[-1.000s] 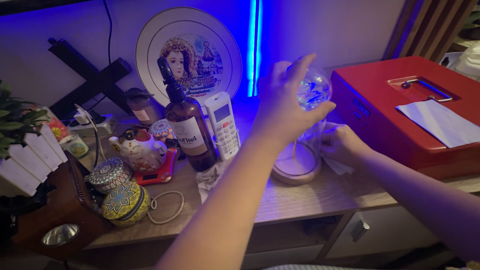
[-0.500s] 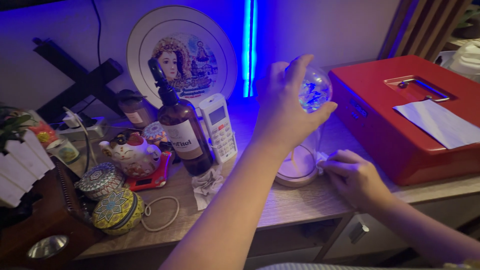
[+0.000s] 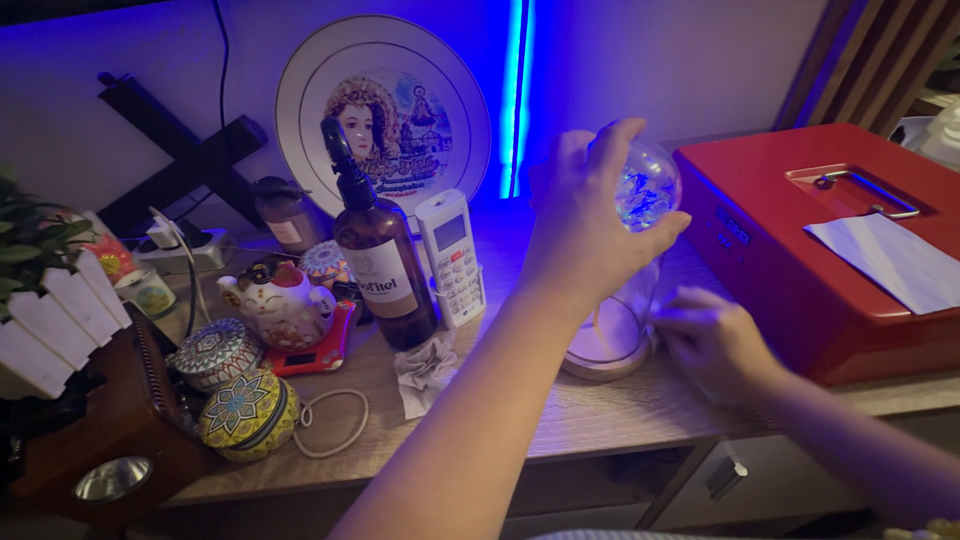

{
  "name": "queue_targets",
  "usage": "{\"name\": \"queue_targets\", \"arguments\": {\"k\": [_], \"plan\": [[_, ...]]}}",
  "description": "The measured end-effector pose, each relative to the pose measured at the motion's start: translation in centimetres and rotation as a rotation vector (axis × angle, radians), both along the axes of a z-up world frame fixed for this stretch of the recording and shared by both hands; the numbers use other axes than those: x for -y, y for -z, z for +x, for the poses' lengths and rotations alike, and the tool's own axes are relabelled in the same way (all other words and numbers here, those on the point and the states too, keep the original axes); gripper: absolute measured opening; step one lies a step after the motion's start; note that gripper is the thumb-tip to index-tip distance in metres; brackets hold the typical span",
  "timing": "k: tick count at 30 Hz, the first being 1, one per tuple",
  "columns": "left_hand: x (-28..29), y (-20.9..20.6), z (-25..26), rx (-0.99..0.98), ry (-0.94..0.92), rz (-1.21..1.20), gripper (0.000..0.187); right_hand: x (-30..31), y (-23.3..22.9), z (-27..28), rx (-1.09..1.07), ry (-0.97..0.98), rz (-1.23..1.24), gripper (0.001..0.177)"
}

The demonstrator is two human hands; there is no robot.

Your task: The person wipes a glass dome covering an artificial rose and a small ceramic figurine with a cloth.

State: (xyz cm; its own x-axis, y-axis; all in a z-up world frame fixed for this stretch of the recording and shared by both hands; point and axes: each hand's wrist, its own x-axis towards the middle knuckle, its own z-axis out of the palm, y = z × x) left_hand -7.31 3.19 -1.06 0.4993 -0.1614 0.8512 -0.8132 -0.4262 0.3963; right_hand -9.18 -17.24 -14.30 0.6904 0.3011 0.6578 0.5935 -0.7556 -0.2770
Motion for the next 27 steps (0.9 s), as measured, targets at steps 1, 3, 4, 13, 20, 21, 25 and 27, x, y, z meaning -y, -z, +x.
{"name": "queue_targets", "arguments": {"k": [1,3,4,13,20,21,25,27], "plan": [[0.1,0.0,0.0,0.001,0.004,-0.001,0.084,0.0,0.1,-1.0,0.001,0.004,-0.001,0.022],[0.1,-0.1,0.0,-0.016,-0.025,0.02,0.085,-0.2,0.4,-3.0,-0.037,0.027,-0.009,0.026],[0.1,-0.1,0.0,-0.016,-0.02,0.019,0.085,-0.5,0.6,-3.6,-0.037,0.032,-0.01,0.026],[-0.1,-0.2,0.2,0.028,-0.023,0.035,0.084,-0.5,0.5,-1.2,0.026,0.059,0.043,0.024],[-0.1,-0.5,-0.3,0.018,-0.066,0.039,0.084,0.0,-0.1,3.1,0.028,-0.08,0.008,0.025],[-0.1,-0.5,-0.4,0.005,-0.059,0.033,0.084,0.0,-0.2,2.9,0.043,-0.085,-0.017,0.025],[0.2,-0.4,-0.6,-0.059,-0.056,0.014,0.084,-0.3,0.3,-0.5,0.015,0.002,0.0,0.025],[0.4,-0.3,-0.6,-0.044,-0.109,0.028,0.087,-0.6,0.6,-2.5,-0.075,0.055,0.051,0.026]]}}
